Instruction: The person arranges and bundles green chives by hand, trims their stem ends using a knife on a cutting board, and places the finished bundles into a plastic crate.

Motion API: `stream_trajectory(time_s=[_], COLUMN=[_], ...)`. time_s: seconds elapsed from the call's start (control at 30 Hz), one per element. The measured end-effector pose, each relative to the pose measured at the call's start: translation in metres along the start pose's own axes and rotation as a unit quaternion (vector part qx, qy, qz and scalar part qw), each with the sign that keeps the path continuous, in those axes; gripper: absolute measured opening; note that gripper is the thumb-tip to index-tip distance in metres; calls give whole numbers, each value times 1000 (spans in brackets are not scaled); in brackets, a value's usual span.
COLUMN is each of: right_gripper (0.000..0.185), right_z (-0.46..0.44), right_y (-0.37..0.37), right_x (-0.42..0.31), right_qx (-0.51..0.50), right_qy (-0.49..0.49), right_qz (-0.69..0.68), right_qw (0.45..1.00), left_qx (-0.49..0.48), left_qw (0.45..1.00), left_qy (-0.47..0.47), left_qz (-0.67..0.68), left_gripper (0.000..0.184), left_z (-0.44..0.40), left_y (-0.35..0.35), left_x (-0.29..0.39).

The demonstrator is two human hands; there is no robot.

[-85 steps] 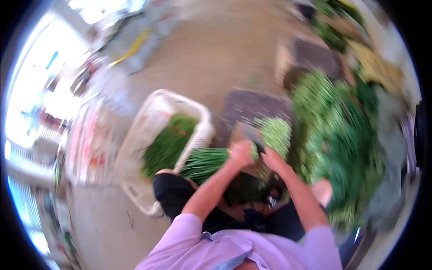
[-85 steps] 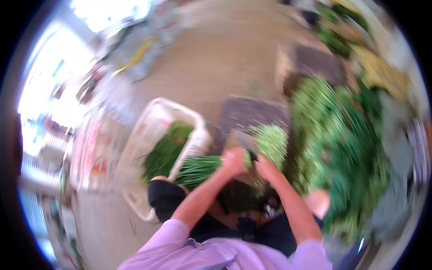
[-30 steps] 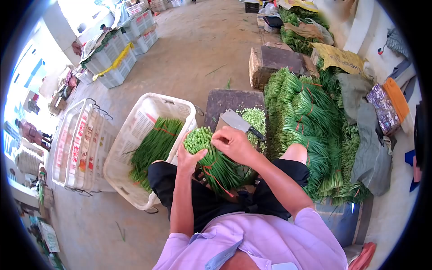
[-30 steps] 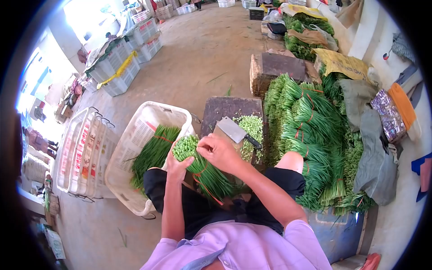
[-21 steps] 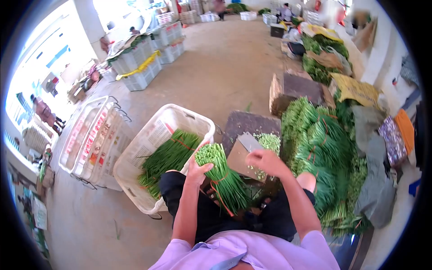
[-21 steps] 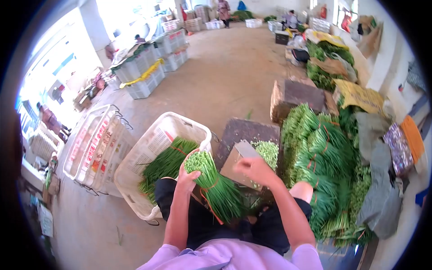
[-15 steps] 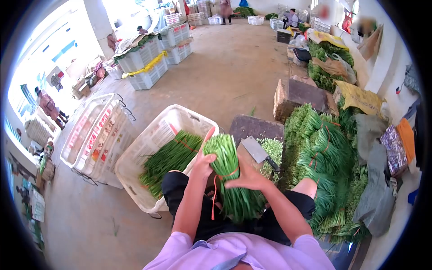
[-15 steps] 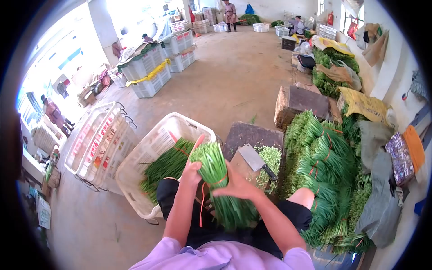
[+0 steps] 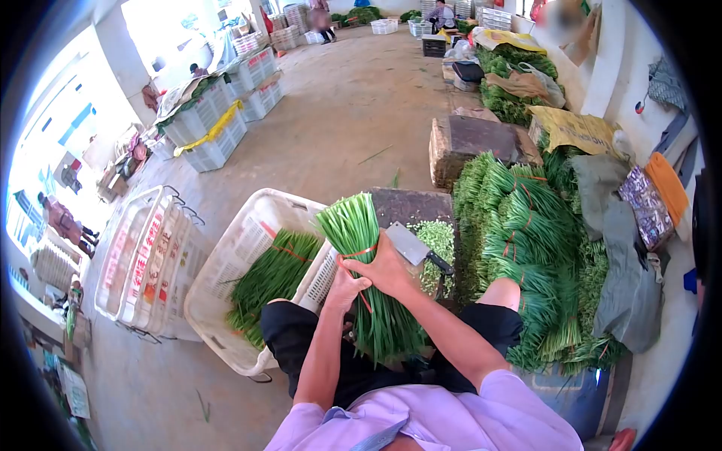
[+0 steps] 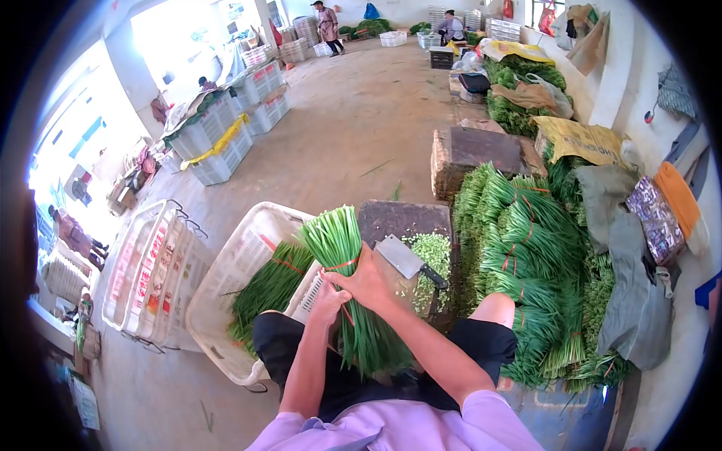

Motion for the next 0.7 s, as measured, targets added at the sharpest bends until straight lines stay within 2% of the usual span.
stream_trajectory(time_s=[0.03, 0.07, 0.1, 0.13, 0.17, 0.2, 0.23, 0.3, 0.33, 0.37, 0.47, 0.57, 0.63, 0.7], right_gripper=[83, 79, 75, 75, 66, 56, 56, 36, 20, 20, 19, 27, 28, 24], right_z=[-3, -6, -5, -4, -5, -6, -6, -5, -3, -1, 4, -2, -8, -13], right_y=[1, 3, 4, 8, 14, 20, 25, 42, 44, 45, 38, 28, 26, 25], right_x=[1, 4, 9, 17, 22, 18, 19, 14, 0, -8, -44, -58, -59, -58], right_qx=[-2, -49, -97, -100, -75, -50, -53, 22, 35, 32, 38, 47, 58, 79], right_qy=[1, -10, -24, -29, 28, 87, 85, 61, 126, 126, 281, 290, 295, 284], right_qz=[1, -28, -58, -58, 7, 74, 76, 47, 45, 46, 83, 119, 146, 191], right_qw=[1000, 998, 993, 993, 997, 992, 992, 997, 990, 990, 955, 948, 942, 936], left_qx=[-8, 11, 15, 28, 39, 41, 50, 71, 74, 77, 59, 51, 59, 74], left_qw=[1000, 999, 999, 998, 997, 997, 997, 995, 996, 996, 998, 996, 994, 983], left_qy=[16, -2, 0, 19, 36, 37, 33, 24, 11, 11, -18, -67, -62, -93], left_qz=[16, 35, 36, 45, 53, 55, 56, 59, 46, 48, -9, -43, -66, -143], left_gripper=[110, 97, 97, 89, 81, 81, 76, 65, 61, 61, 65, 71, 77, 83], left_z=[-1, 1, 5, 9, 10, 9, 9, 10, 6, 5, -2, -3, -2, -2], left_y=[1, 4, 3, 1, 0, 0, 0, 0, -2, -4, -15, -29, -28, -29], left_x=[-8, -15, -12, -8, -3, -3, -3, -2, 1, 2, 5, 11, 4, 4])
Point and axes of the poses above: each hand's wrist, its own z-axis away from the middle knuckle, its own y-axis out of the back of the hand, x = y × z, the point moved 4 cm from there along -z, towards the middle knuckle, and after that the axes turned 3 degrees about -y, right-handed, at the moved point
